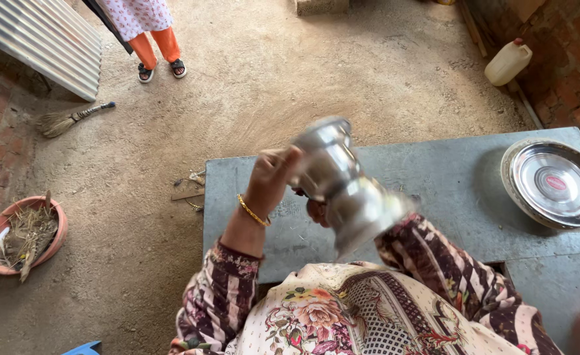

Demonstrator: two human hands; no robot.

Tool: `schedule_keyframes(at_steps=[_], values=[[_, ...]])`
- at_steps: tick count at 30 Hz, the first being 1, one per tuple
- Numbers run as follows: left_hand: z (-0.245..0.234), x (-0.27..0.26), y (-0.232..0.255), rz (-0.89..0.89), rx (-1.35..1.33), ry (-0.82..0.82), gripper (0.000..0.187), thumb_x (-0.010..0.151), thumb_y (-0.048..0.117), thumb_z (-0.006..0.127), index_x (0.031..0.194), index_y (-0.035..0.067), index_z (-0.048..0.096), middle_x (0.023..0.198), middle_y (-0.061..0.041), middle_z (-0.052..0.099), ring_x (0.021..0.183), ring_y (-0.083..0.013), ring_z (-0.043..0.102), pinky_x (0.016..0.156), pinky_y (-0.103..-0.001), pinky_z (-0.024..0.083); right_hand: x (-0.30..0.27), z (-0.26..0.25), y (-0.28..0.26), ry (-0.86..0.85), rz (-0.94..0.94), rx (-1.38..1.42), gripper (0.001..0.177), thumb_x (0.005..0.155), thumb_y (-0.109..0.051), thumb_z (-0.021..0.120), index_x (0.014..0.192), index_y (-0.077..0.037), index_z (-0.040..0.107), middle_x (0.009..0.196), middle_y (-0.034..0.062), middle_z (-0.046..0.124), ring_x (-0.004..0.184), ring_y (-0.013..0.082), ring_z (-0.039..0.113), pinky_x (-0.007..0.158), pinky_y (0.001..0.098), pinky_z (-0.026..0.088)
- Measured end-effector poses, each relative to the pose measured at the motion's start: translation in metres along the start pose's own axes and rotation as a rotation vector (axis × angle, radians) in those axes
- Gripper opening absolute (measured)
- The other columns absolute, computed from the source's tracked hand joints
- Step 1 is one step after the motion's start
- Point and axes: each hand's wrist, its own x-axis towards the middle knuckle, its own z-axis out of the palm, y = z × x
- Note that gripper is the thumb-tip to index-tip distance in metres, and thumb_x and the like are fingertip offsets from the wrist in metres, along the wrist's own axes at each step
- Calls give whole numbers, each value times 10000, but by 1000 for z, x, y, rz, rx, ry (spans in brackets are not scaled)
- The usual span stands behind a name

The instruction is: The person scrubs a metal plate and a small metal pot by hand using a small piece of abrasive material.

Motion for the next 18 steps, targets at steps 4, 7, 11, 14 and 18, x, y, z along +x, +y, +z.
schedule_keyframes(at_steps=[4, 7, 11, 14, 18], values=[[2, -4, -8, 8, -459, 262, 579, 1226, 483, 607, 860, 34, 613, 734, -51, 618, 648, -124, 628, 601, -294, 538, 3, -21, 29, 54, 77, 32, 523, 1040, -458, 562, 1303, -8, 590, 1034, 98, 735, 740, 109, 623, 592, 240, 504], [5, 1, 8, -216, -490, 654, 645, 969, 556, 502, 1223, -24, 629, 1116, -128, 737, 988, -195, 778, 865, -349, 665, 0, -45, 51, 240, 260, -332, 466, 1085, -434, 517, 1288, -26, 611, 1013, 68, 749, 706, 82, 596, 545, 208, 462], [-1, 3, 2, -200, -547, 804, 718, 961, 574, 520, 1360, -23, 531, 1248, -144, 672, 1115, -253, 713, 930, -381, 625, -9, -47, 50, 399, 255, -874, 380, 1034, -354, 514, 1328, -141, 628, 836, 8, 743, 663, 77, 630, 553, 247, 495], [-4, -2, -14, -275, -397, 824, 733, 1000, 608, 470, 1358, -25, 560, 1158, -156, 668, 978, -252, 668, 808, -385, 534, -21, -29, 32, 438, 258, -1172, 425, 990, -295, 535, 1397, -173, 544, 828, 36, 731, 679, 129, 672, 594, 279, 557], [-2, -1, -40, -380, -203, 776, 738, 962, 643, 403, 1323, 15, 548, 1078, -114, 715, 949, -223, 740, 802, -348, 621, -30, -3, 5, 385, 184, -1524, 384, 1016, -272, 579, 1380, -150, 583, 867, 40, 783, 751, 184, 741, 679, 325, 561]])
